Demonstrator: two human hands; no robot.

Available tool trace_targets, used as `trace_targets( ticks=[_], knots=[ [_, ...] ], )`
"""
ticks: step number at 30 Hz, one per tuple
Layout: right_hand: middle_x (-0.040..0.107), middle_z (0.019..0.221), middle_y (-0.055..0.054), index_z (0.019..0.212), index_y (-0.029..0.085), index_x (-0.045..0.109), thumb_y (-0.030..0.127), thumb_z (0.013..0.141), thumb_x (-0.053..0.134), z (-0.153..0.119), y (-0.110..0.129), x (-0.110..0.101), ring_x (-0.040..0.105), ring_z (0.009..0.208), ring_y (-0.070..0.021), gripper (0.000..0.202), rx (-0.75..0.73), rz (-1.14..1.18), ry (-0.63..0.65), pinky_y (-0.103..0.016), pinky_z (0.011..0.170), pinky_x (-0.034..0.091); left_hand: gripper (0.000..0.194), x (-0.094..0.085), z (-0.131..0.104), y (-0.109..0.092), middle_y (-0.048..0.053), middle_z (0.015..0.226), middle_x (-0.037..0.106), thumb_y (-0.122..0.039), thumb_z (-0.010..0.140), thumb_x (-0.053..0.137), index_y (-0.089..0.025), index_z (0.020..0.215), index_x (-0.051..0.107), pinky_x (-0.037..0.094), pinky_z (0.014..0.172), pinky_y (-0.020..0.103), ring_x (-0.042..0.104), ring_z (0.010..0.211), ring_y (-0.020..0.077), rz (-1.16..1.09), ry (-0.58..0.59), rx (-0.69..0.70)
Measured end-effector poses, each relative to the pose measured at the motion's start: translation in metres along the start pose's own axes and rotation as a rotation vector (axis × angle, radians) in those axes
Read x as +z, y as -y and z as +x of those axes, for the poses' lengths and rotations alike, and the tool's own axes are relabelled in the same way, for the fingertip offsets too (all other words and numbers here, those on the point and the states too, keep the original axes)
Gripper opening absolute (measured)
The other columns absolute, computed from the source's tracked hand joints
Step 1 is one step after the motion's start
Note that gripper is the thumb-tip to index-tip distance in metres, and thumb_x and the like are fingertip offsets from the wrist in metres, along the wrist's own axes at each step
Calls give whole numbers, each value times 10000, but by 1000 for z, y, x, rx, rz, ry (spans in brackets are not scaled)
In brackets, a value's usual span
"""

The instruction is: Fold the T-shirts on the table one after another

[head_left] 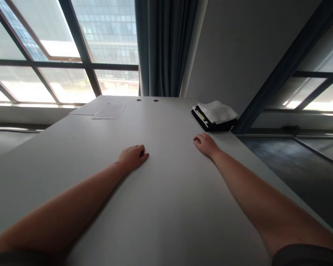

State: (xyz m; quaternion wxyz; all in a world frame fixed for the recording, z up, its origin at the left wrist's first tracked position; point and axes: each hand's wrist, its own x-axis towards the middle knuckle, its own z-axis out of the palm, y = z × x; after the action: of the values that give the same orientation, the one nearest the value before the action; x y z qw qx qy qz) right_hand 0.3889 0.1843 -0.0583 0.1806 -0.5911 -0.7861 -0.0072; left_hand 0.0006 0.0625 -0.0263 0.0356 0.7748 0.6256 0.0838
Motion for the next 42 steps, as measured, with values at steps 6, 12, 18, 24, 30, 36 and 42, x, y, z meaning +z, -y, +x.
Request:
trace_targets(
  ticks=[6,12,18,24,30,36,42],
  knots=[
    [636,1286,-130,1263,186,705,316,991,520,-46,71,0,563,1170,-247,354,-232,-12,82,-389,1111,423,214,7,-5,7,100,1135,683,-370,980,538,-214,1054,663,471,999,399,619,1112,274,-18,-91,148],
    [542,1466,-158,1473,187,599,372,1031,444,-79,107,-7,502,1339,-279,504,-291,-7,200,-455,1209,365,260,6,-23,3,102,1313,640,-388,981,565,-237,1166,669,441,1108,456,598,1232,285,-99,-56,302],
    [372,1671,-138,1615,223,443,444,1046,416,-94,129,-10,318,1557,-316,610,-311,42,339,-586,1294,202,520,12,-42,-5,104,1600,496,-428,1009,539,-263,1502,530,274,1278,500,450,1482,297,-152,24,455],
    [417,1655,-110,1577,213,512,475,1020,477,-78,110,-17,371,1546,-286,617,-461,209,385,-500,1310,261,575,12,-31,2,90,1661,436,-442,1031,504,-259,1575,473,238,1303,490,390,1536,282,-169,96,483],
    [467,1622,-103,1542,218,560,440,996,526,-75,99,-16,419,1522,-288,590,-462,304,345,-503,1299,308,589,11,-30,6,79,1675,415,-437,1023,523,-276,1587,464,238,1308,482,377,1548,273,-167,106,499],
    [459,1628,-100,1542,213,558,444,998,519,-76,101,-16,414,1524,-287,593,-469,298,351,-507,1301,304,622,15,-28,5,110,1702,351,-490,1041,482,-232,1606,442,225,1310,494,316,1579,293,-121,103,423],
    [444,1639,-98,1554,203,544,446,1005,497,-76,103,-18,399,1533,-283,602,-458,281,364,-497,1305,295,624,14,-29,5,98,1706,348,-488,1043,478,-236,1612,434,223,1310,476,316,1579,289,-108,109,414]
  ],
)
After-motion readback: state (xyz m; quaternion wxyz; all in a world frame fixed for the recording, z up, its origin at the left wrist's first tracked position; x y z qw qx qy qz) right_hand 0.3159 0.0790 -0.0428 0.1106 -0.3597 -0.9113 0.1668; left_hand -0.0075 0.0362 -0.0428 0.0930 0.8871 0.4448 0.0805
